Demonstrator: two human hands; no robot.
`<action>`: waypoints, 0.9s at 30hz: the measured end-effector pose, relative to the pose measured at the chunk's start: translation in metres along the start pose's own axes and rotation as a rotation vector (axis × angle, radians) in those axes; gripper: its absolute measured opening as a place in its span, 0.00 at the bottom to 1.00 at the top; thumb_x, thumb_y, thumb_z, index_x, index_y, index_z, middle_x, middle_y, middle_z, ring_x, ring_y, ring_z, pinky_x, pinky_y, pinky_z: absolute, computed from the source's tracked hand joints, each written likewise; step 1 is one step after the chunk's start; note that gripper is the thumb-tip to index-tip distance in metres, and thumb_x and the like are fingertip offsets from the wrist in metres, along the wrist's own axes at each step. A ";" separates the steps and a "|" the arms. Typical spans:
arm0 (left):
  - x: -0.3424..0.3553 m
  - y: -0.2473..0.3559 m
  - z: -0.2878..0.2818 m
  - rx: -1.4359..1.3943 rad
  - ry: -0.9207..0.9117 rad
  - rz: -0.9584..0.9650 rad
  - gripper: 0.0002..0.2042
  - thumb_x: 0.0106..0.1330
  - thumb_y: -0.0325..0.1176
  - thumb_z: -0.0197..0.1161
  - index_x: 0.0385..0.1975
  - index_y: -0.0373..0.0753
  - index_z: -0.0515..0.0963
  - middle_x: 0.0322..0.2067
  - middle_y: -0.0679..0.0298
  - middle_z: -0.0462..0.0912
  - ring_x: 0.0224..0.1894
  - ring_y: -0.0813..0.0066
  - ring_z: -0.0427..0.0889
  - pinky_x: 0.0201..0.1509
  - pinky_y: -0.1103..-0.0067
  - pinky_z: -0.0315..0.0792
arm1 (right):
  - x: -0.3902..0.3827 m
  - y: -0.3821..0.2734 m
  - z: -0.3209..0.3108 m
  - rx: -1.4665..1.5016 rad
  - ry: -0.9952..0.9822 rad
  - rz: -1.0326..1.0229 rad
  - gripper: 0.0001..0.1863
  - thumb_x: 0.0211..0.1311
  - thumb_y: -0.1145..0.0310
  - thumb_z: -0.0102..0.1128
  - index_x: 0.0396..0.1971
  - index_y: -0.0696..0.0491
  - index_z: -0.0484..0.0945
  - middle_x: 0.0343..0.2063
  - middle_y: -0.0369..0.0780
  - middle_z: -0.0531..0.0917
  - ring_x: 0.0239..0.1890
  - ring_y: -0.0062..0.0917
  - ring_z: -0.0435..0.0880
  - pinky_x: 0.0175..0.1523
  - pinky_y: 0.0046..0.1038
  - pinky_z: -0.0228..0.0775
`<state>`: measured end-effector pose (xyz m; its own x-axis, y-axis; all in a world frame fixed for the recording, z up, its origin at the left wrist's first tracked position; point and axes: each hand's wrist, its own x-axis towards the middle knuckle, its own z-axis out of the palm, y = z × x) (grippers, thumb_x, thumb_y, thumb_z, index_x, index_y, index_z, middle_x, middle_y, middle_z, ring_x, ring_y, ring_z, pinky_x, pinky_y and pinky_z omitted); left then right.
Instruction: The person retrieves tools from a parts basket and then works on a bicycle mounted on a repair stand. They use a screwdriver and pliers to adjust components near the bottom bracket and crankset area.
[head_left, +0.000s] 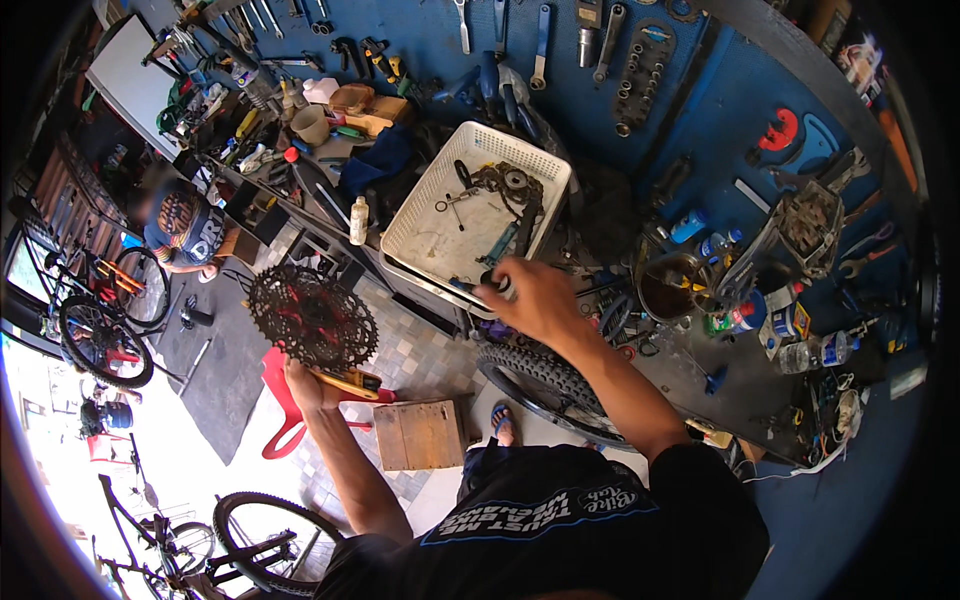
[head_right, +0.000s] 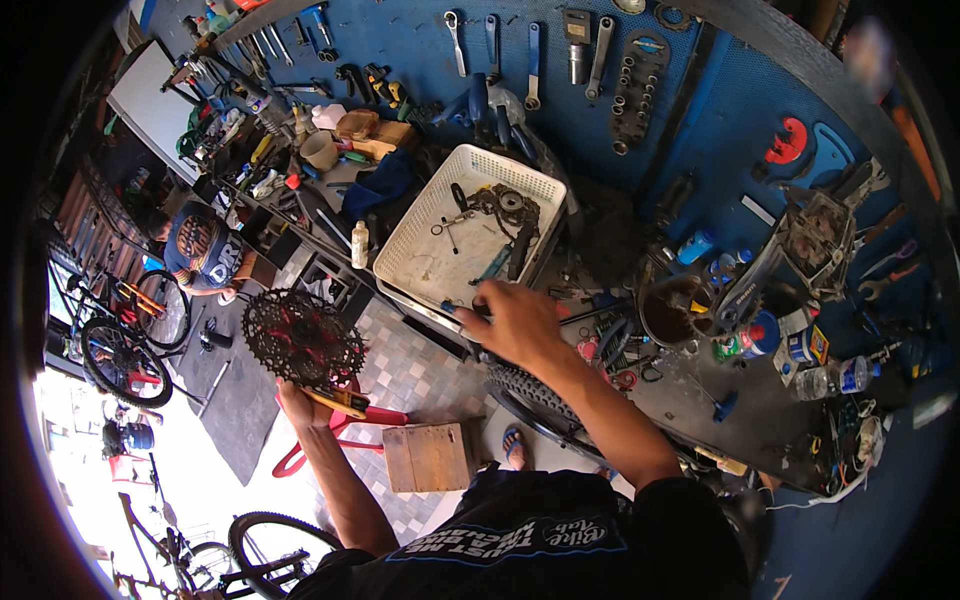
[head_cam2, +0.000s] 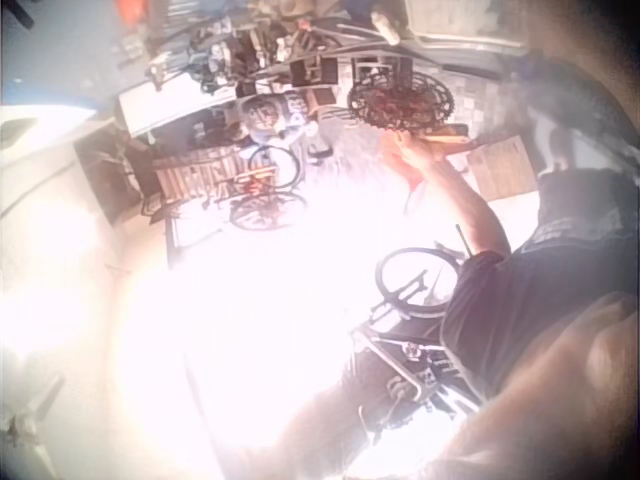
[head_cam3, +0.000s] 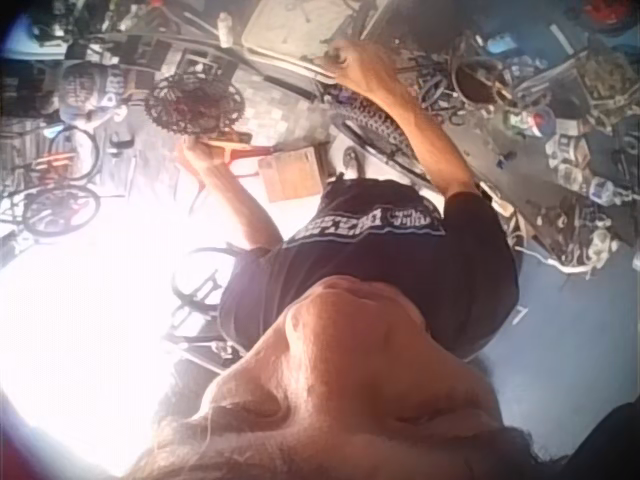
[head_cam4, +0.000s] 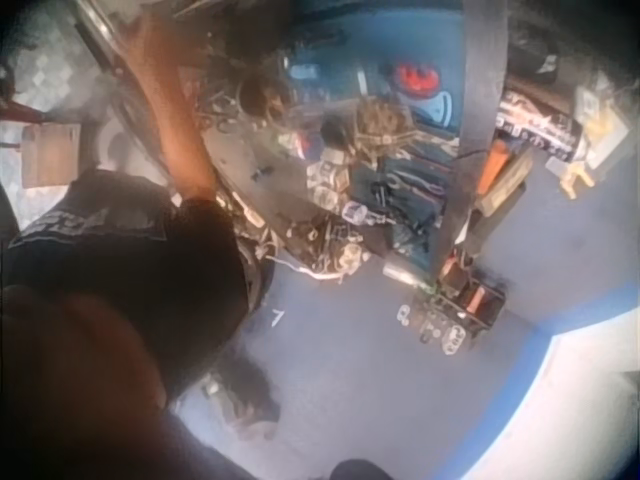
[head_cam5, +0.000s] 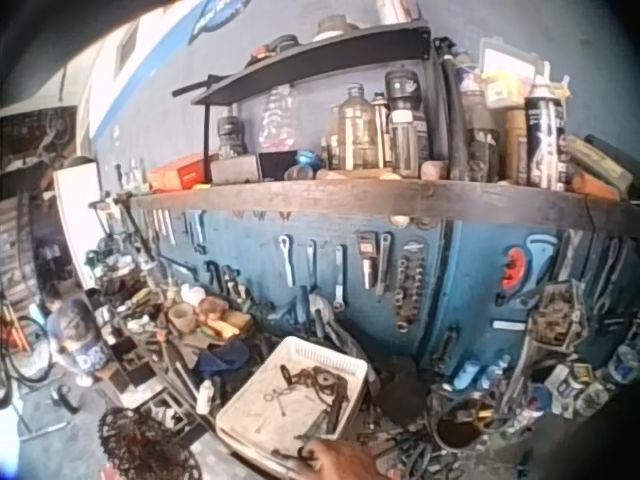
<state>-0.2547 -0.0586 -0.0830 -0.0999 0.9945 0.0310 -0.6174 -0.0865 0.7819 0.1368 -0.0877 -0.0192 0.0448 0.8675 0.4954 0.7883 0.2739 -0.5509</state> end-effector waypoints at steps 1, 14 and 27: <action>-0.007 -0.007 -0.004 -0.036 0.028 -0.025 0.25 0.69 0.39 0.58 0.63 0.35 0.73 0.52 0.57 0.85 0.44 0.68 0.87 0.48 0.71 0.84 | 0.007 -0.019 0.001 -0.069 -0.213 0.102 0.24 0.60 0.45 0.72 0.35 0.54 0.82 0.30 0.45 0.87 0.34 0.41 0.88 0.41 0.41 0.79; -0.080 -0.035 -0.030 -0.267 0.026 -0.112 0.24 0.79 0.43 0.48 0.68 0.37 0.71 0.61 0.53 0.81 0.60 0.52 0.81 0.64 0.55 0.78 | 0.007 0.000 0.098 -0.387 -0.404 -0.046 0.09 0.60 0.69 0.63 0.40 0.54 0.82 0.37 0.44 0.85 0.44 0.38 0.87 0.44 0.40 0.81; -0.159 -0.033 -0.021 -0.166 0.023 -0.087 0.30 0.75 0.47 0.55 0.72 0.37 0.66 0.66 0.52 0.76 0.66 0.50 0.77 0.70 0.52 0.73 | 0.032 -0.047 0.084 -0.016 -0.272 -0.097 0.08 0.69 0.68 0.60 0.41 0.57 0.78 0.35 0.48 0.82 0.36 0.45 0.87 0.43 0.44 0.82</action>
<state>-0.2346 -0.2147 -0.1267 -0.0570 0.9972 -0.0477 -0.7446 -0.0106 0.6674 0.0501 -0.0383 -0.0337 -0.1956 0.9178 0.3455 0.7909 0.3560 -0.4978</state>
